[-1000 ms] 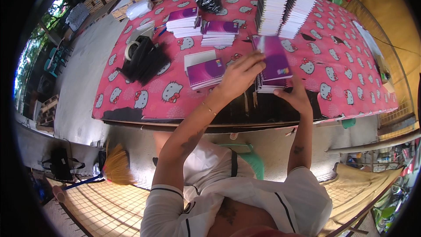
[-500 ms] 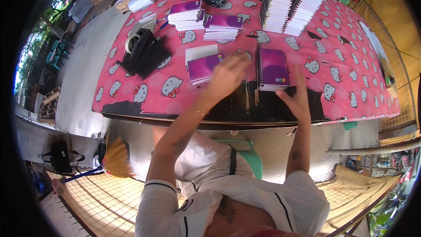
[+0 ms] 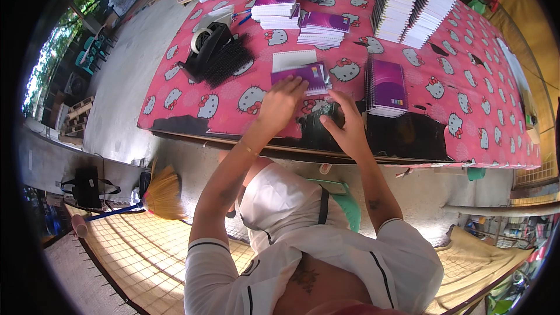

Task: The person assembles notebooks by picking up small stacks of pages, aligning them, and sliding them into a purple cover by hand before placing the finished items into a larger stack on the table.

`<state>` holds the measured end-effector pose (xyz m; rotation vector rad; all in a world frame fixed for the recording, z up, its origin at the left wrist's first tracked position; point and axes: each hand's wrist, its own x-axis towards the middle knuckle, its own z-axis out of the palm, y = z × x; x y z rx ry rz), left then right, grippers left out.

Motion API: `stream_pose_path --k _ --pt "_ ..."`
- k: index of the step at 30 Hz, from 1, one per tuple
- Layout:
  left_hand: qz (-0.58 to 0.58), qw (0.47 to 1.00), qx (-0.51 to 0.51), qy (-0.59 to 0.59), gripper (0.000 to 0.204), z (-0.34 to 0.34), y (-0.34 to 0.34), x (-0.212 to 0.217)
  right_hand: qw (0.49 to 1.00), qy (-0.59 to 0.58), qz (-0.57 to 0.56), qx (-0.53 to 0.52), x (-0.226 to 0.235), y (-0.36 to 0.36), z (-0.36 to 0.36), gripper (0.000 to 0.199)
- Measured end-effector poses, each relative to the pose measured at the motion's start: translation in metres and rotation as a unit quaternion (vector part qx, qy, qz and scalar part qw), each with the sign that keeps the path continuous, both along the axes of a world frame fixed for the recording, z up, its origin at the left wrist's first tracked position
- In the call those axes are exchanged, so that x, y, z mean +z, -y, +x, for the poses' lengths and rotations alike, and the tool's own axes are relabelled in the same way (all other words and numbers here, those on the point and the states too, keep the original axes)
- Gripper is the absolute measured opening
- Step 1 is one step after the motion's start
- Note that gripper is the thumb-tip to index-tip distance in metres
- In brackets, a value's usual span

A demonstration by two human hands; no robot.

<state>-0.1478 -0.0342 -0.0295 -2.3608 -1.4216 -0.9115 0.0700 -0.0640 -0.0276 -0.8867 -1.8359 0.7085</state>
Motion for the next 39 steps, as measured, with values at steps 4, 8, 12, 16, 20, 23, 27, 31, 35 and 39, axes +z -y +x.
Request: stream_pose_path --k 4,8,12,16,20,23,27,31,35,39 --pt "-0.135 0.987 0.005 0.086 0.028 -0.007 -0.017 0.024 0.996 -0.043 -0.081 -0.014 -0.020 0.001 -0.016 0.061" --pt "0.048 0.997 0.033 0.041 0.022 0.005 0.004 0.050 0.992 -0.090 -0.033 -0.084 -0.014 0.011 -0.026 0.062" --pt "-0.009 0.998 -0.058 -0.035 0.016 0.015 0.054 0.056 0.994 -0.112 0.010 -0.008 -0.009 0.010 -0.017 0.057" --pt "-0.009 0.990 -0.006 0.139 0.035 0.019 0.077 0.034 0.973 -0.145 -0.177 0.031 -0.038 0.009 -0.011 0.046" --pt "-0.096 0.942 -0.018 0.320 0.051 0.021 0.097 0.001 0.981 -0.145 -0.122 0.038 -0.029 0.011 -0.021 0.034" --pt "-0.093 0.950 0.010 0.298 0.047 0.019 0.098 -0.007 0.964 -0.199 -0.135 0.115 -0.033 0.007 -0.025 0.030" --pt "-0.132 0.945 -0.018 0.298 0.039 0.010 0.086 -0.010 0.965 -0.106 -0.216 0.106 -0.030 0.007 -0.011 0.022" --pt "-0.125 0.938 -0.018 0.323 0.031 0.001 0.085 -0.018 0.996 0.027 0.087 -0.024 0.028 0.020 0.009 0.041" --pt "-0.094 0.944 -0.003 0.315 0.029 0.009 0.082 -0.017 0.981 0.141 0.118 -0.055 0.077 -0.036 0.073 0.053" --pt "-0.069 0.949 0.000 0.309 0.030 0.012 0.082 -0.021 0.938 0.316 0.090 -0.109 0.066 -0.104 0.095 0.076"
